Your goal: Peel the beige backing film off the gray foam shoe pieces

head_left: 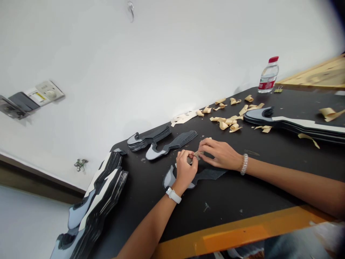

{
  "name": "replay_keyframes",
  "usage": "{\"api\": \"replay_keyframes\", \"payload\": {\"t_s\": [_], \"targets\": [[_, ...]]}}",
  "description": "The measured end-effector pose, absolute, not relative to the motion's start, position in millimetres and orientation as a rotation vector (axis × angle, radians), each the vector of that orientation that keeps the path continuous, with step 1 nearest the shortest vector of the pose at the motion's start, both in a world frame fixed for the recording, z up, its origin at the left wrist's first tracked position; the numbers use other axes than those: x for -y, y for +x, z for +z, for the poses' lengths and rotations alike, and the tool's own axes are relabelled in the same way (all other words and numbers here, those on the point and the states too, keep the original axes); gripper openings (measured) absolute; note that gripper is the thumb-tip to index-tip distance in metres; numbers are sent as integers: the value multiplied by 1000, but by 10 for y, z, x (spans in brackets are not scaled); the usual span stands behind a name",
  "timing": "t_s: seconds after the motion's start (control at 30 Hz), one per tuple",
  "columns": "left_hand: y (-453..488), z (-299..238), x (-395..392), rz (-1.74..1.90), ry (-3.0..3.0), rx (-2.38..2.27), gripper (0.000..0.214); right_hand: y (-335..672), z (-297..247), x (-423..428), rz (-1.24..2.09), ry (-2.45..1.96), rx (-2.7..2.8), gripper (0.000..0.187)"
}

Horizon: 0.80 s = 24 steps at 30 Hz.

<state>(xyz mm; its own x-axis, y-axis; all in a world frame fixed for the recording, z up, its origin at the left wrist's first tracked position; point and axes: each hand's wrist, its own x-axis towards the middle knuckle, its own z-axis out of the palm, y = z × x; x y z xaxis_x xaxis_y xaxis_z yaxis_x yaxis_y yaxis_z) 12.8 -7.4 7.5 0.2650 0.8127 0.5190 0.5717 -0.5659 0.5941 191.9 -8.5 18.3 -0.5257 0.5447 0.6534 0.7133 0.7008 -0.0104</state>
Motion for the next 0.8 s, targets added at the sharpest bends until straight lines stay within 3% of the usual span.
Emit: {"api": "replay_keyframes", "payload": {"t_s": [0.4, 0.8], "targets": [[111, 49, 48, 1220, 2236, -1211, 10, 1931, 191, 94, -152, -966, 2310, 19], [117, 57, 81, 1191, 2327, -1214, 11, 1933, 192, 98, -203, -944, 2324, 18]]}}
